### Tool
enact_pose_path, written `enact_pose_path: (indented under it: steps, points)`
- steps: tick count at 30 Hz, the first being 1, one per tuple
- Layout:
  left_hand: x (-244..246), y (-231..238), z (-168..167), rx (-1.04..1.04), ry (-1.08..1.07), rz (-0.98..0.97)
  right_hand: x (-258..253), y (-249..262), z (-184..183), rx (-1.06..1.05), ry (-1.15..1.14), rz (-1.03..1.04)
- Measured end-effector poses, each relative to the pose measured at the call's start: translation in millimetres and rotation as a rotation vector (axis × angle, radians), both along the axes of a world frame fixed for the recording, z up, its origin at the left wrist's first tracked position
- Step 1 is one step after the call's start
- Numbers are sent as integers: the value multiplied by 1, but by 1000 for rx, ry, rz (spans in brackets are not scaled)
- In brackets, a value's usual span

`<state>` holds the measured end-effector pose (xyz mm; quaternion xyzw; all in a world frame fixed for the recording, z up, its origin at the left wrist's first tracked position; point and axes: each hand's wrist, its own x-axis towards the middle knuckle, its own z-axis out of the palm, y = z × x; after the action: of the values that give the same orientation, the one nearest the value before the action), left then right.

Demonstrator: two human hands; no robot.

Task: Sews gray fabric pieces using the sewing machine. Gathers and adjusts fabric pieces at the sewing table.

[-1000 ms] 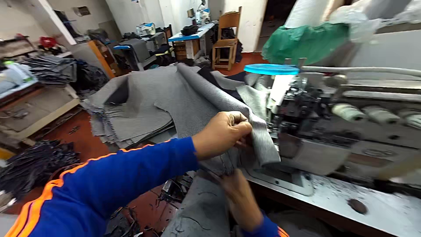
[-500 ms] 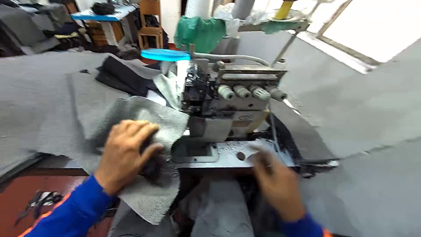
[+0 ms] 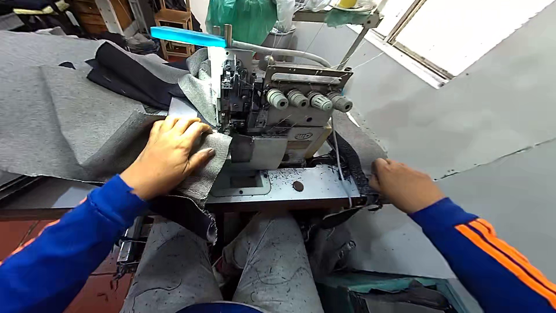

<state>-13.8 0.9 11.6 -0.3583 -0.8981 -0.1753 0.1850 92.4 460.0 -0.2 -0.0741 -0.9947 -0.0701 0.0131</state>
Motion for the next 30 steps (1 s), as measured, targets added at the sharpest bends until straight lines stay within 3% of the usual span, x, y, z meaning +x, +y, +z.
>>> enact_pose_path:
  steps: [6, 10, 13, 17, 21, 25, 30]
  points:
    - [-31, -2, 47, -176, -233, -253, -11, 11, 32, -159, 358, 16]
    - [-40, -7, 55, 78, -409, -333, -8, -5, 44, -362, 529, 74]
    - [-31, -19, 46, 255, -374, -314, 15, -34, 60, -441, 577, 307]
    - [-5, -23, 52, 297, -162, -285, 32, -109, 63, -900, 843, 417]
    - [28, -7, 72, 285, -27, -341, 5, -225, 29, -1213, 862, 395]
    - [33, -1, 61, 444, -127, -349, -15, -310, 5, -1723, 716, 413]
    - [39, -18, 63, 516, -285, -294, -17, -337, 11, -1995, 822, 413]
